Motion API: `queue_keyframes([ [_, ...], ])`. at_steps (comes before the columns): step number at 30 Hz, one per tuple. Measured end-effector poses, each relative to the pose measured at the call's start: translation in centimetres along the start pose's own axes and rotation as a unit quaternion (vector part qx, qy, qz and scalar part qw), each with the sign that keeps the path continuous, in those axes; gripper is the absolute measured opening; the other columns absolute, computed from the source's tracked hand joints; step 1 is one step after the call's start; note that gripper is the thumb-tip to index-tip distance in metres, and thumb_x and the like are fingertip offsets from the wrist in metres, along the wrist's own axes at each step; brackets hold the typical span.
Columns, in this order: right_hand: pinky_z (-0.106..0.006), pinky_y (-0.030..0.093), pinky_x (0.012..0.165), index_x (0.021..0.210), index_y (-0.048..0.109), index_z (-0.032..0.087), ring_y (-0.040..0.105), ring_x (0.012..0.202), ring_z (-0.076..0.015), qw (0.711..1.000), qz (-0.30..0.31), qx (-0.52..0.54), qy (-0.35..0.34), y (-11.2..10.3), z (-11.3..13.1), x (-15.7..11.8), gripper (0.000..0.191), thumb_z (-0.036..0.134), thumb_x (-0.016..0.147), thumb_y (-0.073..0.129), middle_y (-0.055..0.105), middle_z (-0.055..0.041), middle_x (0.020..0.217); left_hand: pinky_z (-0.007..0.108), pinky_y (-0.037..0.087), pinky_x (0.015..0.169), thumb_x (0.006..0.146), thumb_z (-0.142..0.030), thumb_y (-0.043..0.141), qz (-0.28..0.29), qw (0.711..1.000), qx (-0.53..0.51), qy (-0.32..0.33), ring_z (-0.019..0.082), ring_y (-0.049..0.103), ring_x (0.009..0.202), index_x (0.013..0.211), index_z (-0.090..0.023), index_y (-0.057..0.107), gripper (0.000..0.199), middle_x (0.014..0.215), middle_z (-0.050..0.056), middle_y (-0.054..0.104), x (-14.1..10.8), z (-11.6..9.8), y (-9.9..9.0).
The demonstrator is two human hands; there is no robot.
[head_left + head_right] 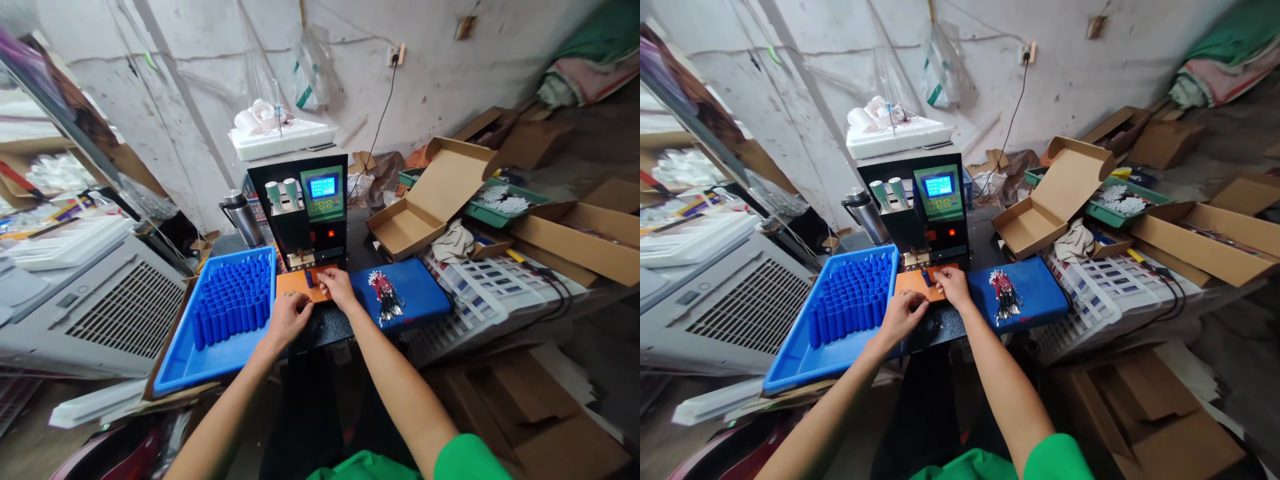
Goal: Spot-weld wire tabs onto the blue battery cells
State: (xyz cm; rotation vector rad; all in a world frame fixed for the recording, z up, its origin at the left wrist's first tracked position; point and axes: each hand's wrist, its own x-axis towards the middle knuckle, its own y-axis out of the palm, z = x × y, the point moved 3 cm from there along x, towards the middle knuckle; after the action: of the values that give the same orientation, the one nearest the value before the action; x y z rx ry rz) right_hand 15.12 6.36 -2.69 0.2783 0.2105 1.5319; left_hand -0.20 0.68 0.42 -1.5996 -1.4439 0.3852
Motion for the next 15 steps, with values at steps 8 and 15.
queue_keyframes([
  [8, -0.022, 0.039, 0.048, 0.071, 0.06, 0.017, 0.05, 0.049, -0.0098, 0.993, 0.108, -0.045, -0.01, 0.2, 0.2, -0.5, 0.029, 0.044, 0.069, 0.071, 0.059, 0.0025, 0.06, 0.028, 0.043, 0.064, 0.082, -0.026, 0.055, -0.024, 0.995, -0.079, -0.051, 0.015, 0.058, 0.065, 0.073, -0.018, 0.066, 0.017, 0.07, 0.002, 0.066, 1.2, 0.2, 0.3],
  [15, -0.023, 0.04, 0.055, 0.073, 0.063, 0.017, 0.051, 0.057, -0.011, 0.98, 0.165, -0.101, -0.046, 0.7, 0.3, -0.8, 0.023, 0.039, 0.071, 0.067, 0.06, 0.0013, 0.066, 0.025, 0.046, 0.06, 0.082, -0.022, 0.052, -0.006, 0.992, -0.121, -0.042, 0.014, 0.059, 0.064, 0.071, -0.017, 0.062, 0.016, 0.067, 0.001, 0.063, 2.5, 0.1, -0.1],
])
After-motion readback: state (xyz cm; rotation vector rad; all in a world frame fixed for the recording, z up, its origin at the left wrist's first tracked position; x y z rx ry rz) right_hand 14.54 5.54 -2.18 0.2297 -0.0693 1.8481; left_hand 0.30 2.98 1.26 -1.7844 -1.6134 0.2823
